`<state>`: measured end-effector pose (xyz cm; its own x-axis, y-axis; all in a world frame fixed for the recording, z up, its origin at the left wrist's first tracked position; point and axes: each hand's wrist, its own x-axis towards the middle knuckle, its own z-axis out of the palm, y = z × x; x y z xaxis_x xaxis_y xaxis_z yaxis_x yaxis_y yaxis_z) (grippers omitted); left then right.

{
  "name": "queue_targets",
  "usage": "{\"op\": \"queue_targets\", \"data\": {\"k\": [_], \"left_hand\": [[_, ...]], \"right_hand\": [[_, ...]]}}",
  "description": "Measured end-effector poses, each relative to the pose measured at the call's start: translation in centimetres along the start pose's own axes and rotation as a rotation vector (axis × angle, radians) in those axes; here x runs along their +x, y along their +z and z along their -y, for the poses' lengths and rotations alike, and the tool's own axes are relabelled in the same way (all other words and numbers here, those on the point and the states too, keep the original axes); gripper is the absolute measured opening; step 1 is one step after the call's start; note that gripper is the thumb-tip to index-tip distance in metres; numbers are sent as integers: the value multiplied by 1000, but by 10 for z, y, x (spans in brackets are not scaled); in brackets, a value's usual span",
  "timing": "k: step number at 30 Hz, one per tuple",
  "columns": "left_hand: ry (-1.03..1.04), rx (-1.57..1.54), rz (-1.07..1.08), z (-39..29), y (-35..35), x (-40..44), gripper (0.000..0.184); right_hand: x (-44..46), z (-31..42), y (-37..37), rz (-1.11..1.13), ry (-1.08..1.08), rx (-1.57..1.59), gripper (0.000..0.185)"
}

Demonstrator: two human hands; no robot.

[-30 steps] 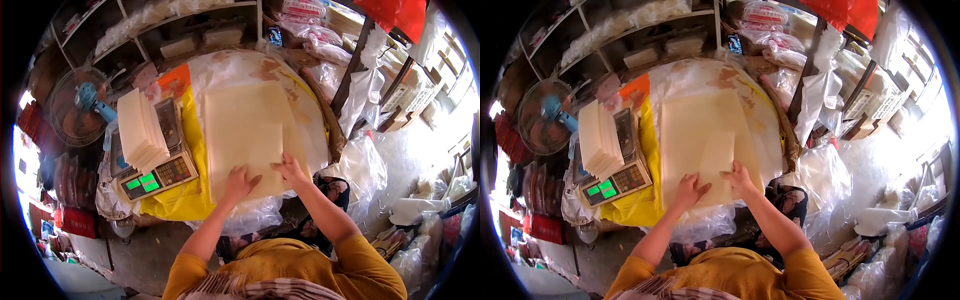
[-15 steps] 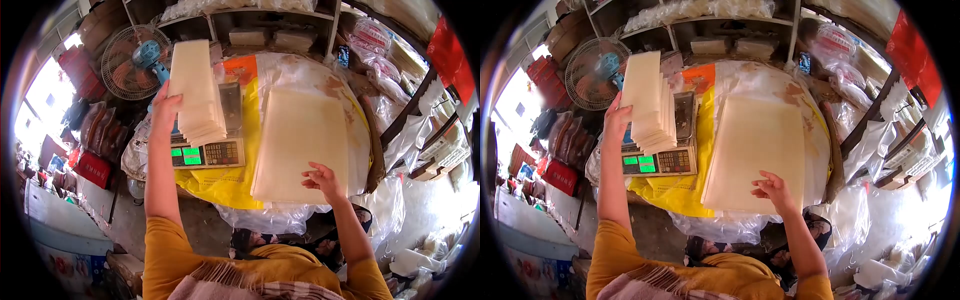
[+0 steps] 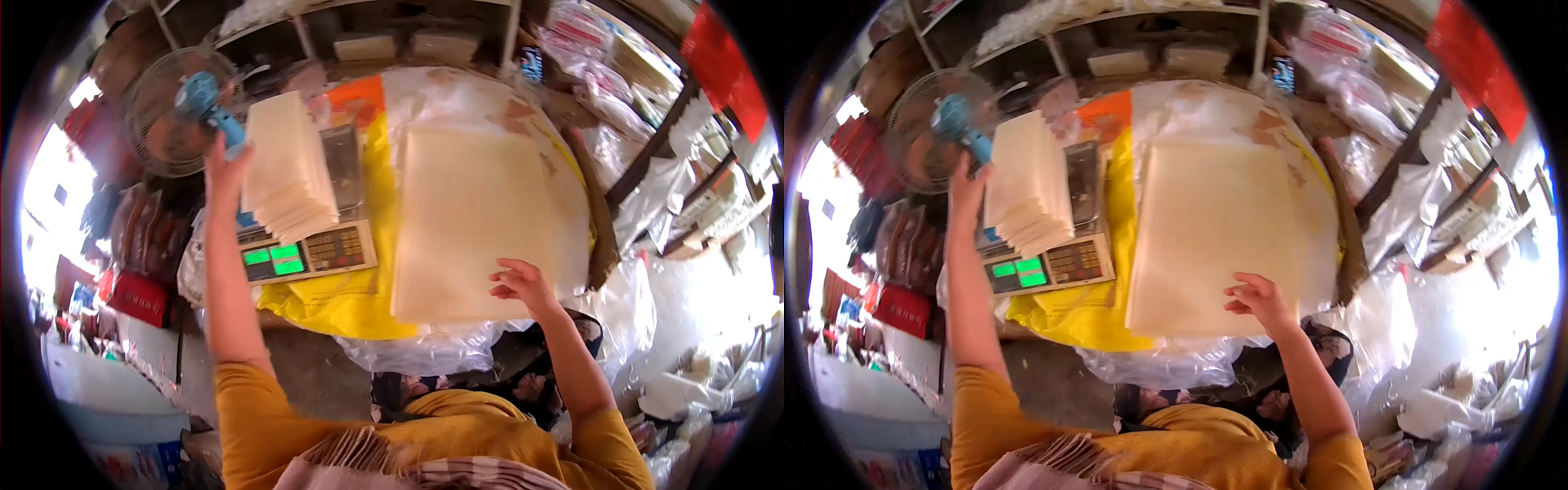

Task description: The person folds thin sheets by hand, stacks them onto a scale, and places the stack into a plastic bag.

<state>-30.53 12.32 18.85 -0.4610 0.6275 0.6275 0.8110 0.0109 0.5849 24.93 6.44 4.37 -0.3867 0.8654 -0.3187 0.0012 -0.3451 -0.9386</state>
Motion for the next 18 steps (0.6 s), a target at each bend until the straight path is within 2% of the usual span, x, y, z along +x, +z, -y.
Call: {"op": "queue_targets", "data": {"k": [1,2,4,7,8,10,18], "left_hand": [[33,189,35,-34,-2,11,74],[45,354,78,-30,13,36,84],[14,326,283,-66,30,43,87],[-18,319,667,3,97,48,85],[-98,331,721,23,116,26,79],[-137,506,672,-16,110,-13,75],[-113,446,660,-11,106,-1,72]], "right_hand": [[1,0,0,0,3,-5,37],[3,-1,0,7,3,-15,36],[7,-2,4,33,1,-36,35],[6,3,10,58,16,-95,33],[4,0,8,60,14,-89,32],[3,-6,3,64,3,-76,31],[-6,-9,-2,33,-48,-80,28]]}}
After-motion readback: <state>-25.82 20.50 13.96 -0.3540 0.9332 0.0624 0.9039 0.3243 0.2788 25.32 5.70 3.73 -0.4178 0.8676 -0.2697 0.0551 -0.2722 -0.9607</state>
